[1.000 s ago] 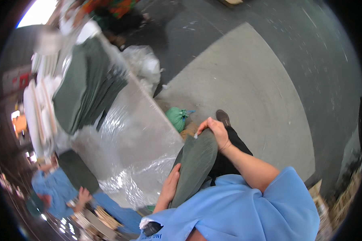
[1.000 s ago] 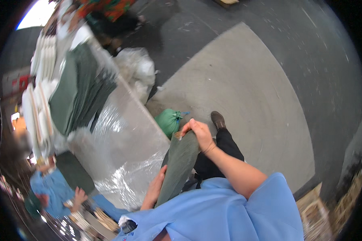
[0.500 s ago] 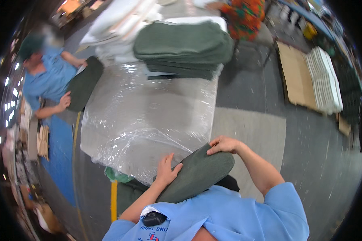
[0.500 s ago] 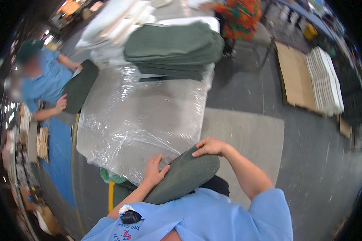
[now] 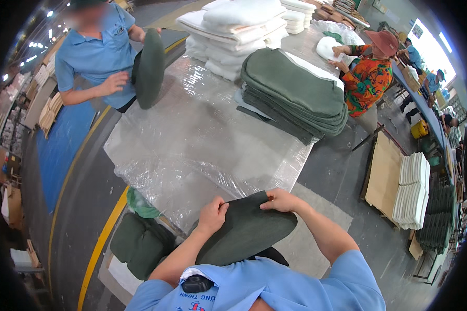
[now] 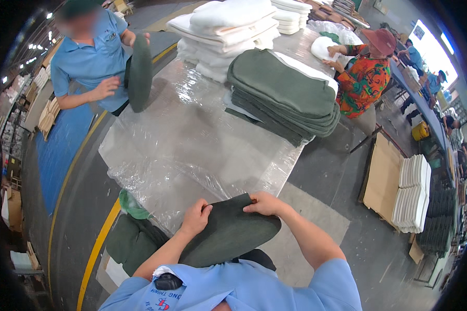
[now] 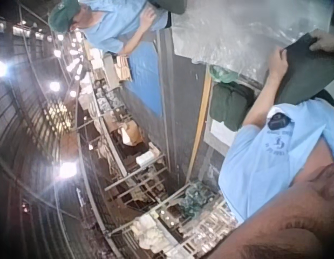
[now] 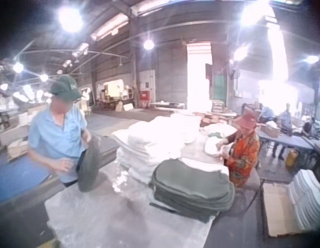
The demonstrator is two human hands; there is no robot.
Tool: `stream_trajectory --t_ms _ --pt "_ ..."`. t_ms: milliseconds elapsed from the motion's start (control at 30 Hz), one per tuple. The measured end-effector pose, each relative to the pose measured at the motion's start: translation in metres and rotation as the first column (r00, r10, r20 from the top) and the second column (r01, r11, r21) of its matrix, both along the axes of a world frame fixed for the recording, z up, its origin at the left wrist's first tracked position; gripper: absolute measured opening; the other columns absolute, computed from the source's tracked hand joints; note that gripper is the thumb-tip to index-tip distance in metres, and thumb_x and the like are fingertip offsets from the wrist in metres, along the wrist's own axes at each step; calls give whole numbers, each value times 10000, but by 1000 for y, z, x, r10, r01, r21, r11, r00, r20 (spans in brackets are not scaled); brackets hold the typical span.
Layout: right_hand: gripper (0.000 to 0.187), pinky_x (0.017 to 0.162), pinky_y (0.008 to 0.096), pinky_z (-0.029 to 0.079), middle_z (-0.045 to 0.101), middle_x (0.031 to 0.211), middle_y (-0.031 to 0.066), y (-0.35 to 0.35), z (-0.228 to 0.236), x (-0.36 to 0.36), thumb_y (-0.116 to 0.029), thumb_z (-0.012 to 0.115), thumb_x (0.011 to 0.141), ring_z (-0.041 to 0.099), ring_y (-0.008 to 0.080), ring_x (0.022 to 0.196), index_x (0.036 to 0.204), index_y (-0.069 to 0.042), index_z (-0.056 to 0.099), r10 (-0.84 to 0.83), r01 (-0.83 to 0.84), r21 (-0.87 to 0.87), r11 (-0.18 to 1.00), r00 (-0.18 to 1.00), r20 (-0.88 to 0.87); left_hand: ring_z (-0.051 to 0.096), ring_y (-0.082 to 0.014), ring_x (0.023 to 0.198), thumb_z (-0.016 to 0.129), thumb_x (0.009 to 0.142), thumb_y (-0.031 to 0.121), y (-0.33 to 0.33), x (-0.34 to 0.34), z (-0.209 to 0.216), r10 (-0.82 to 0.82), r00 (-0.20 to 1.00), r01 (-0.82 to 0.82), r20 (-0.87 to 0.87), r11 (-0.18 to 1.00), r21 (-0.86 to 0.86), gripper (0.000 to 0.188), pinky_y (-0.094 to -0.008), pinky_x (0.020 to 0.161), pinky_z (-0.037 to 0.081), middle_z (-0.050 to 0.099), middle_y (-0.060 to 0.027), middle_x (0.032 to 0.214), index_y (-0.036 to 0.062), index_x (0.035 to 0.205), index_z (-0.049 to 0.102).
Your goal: The person inserts white foam inserts into green fabric covers, folds and tucks the edges, and stacks the finished cushions on a table. The person also handles a small black device briefly and continues the stuffing process with multiple units.
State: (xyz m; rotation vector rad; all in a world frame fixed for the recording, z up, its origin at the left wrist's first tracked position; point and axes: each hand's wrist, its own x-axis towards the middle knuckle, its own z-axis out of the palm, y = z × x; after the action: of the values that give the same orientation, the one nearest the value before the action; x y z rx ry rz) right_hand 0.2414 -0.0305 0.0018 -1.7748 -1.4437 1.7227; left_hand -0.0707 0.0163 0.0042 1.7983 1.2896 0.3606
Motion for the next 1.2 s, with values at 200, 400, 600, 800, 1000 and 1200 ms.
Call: stream_trajectory --t_ms 200,400,600,800,1000,1200 --pt "444 980 493 540 747 1183 246 46 14 -46 -405 587 1058 705 439 1119 1248 -32 735 84 -116 73 991 933 349 717 -443 1040 675 977 474 21 -81 2 -339 859 230 -384 925 -303 433 -521 925 550 747 -250 1079 89 1157 760" --pt "423 1003 532 527 730 1204 263 62 -27 -72 -370 547 1062 679 460 1171 1223 -30 742 -39 48 -8 999 883 468 707 -470 1023 595 1041 427 -8 -84 -27 -76 873 15 -482 992 -129 396 -552 905 543 736 -264 1077 74 1124 754" --pt "367 868 584 533 722 1000 293 55 -34 -82 -334 544 1076 684 509 1002 1055 -4 704 -141 22 238 971 855 499 692 -472 768 558 1077 357 -23 -74 -40 210 869 -134 -449 972 194 371 -596 680 516 706 -220 798 53 882 643" --pt "335 823 591 532 718 938 290 53 -45 -84 -325 551 1083 683 517 939 1026 -20 676 -118 -61 291 955 823 556 681 -473 733 599 1058 351 -22 -71 -51 306 867 -220 -394 943 249 352 -596 648 496 691 -218 765 67 852 613" --pt "343 843 592 535 722 944 289 63 -42 -81 -337 559 1072 683 522 946 1035 -20 684 -130 -44 311 949 846 518 684 -488 816 584 1057 398 -15 -77 -46 235 891 -170 -388 966 195 398 -597 722 509 708 -229 825 52 865 635" --pt "369 911 579 535 741 1043 252 53 -26 -62 -379 550 1072 688 490 1022 1072 -49 717 -17 -164 315 935 866 501 702 -472 930 608 1031 457 -17 -100 -13 25 929 -48 -370 997 -54 448 -572 810 538 741 -229 924 31 971 735"
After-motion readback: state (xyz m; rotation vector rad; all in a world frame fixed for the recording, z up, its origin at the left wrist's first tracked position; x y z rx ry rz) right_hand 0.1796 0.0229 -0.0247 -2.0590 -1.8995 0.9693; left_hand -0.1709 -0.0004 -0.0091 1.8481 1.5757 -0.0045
